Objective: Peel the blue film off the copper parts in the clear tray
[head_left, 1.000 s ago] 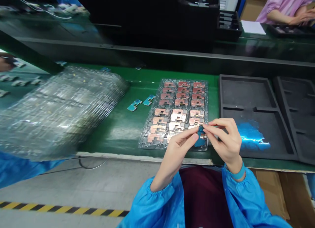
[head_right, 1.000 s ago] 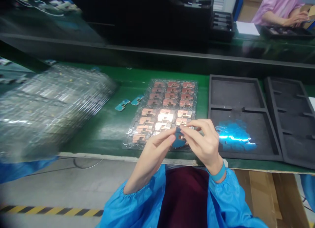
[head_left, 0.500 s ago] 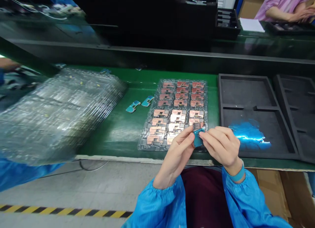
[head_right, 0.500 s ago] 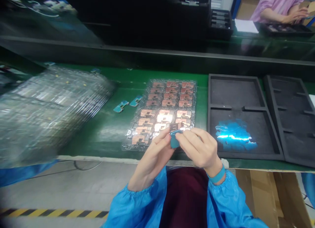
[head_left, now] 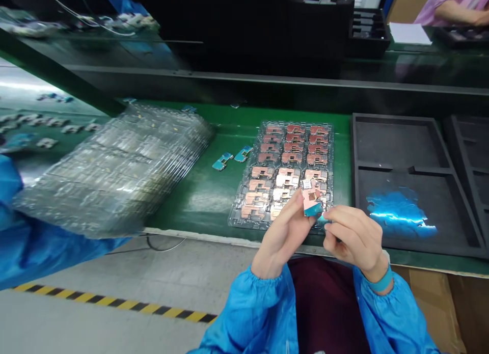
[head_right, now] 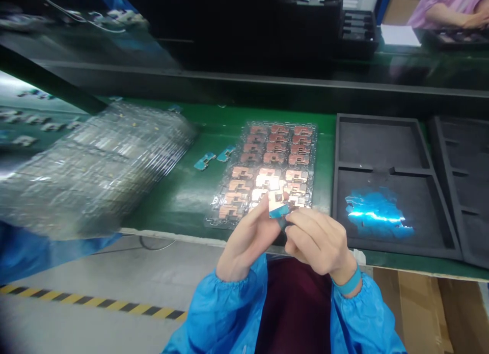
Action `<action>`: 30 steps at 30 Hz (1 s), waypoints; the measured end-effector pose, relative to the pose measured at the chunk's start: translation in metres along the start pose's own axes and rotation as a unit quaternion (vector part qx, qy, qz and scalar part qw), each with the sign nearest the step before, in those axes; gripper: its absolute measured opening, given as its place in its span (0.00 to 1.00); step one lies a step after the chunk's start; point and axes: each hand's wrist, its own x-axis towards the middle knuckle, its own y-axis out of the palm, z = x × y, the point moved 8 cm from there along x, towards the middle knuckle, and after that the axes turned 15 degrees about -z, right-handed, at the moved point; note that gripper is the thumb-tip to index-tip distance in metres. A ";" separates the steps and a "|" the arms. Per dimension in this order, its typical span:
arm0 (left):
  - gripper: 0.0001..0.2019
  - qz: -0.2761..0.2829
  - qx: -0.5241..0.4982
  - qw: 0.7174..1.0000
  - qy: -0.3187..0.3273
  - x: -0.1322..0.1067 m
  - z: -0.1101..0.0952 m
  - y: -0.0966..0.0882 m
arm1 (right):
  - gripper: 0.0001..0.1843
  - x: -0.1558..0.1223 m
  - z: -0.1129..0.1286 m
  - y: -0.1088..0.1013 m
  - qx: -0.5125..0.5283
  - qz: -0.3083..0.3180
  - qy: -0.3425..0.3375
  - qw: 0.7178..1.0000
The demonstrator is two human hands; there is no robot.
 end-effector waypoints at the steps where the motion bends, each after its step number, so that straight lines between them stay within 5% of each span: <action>1: 0.14 0.002 0.002 1.000 -0.001 0.000 0.000 0.001 | 0.11 -0.001 0.000 -0.002 0.000 -0.002 -0.004 1.000; 9: 0.09 -0.026 -0.047 0.998 -0.017 0.009 0.006 -0.001 | 0.15 -0.027 -0.003 -0.024 -0.034 -0.015 0.009 0.999; 13: 0.08 -0.045 -0.063 0.997 -0.015 0.012 0.007 -0.004 | 0.14 -0.033 -0.014 -0.042 -0.068 -0.037 0.075 0.994; 17: 0.07 -0.054 -0.018 0.998 0.023 0.010 0.004 -0.004 | 0.05 -0.038 -0.056 -0.090 -0.232 -0.151 0.199 0.940; 21: 0.08 -0.065 0.016 0.996 0.065 0.007 0.002 -0.003 | 0.12 -0.045 -0.102 -0.110 -0.364 -0.061 0.279 0.887; 25: 0.13 -0.077 0.061 0.990 0.103 0.004 0.007 -0.001 | 0.17 -0.031 -0.088 -0.094 -0.316 -0.066 0.263 0.909; 27: 0.15 -0.087 0.083 0.984 0.129 0.002 0.010 0.000 | 0.18 -0.026 -0.072 -0.063 -0.158 -0.054 0.310 0.936; 30: 0.15 -0.109 0.099 0.975 0.166 -0.003 0.015 -0.001 | 0.13 -0.027 -0.050 -0.016 -0.003 0.000 0.391 0.920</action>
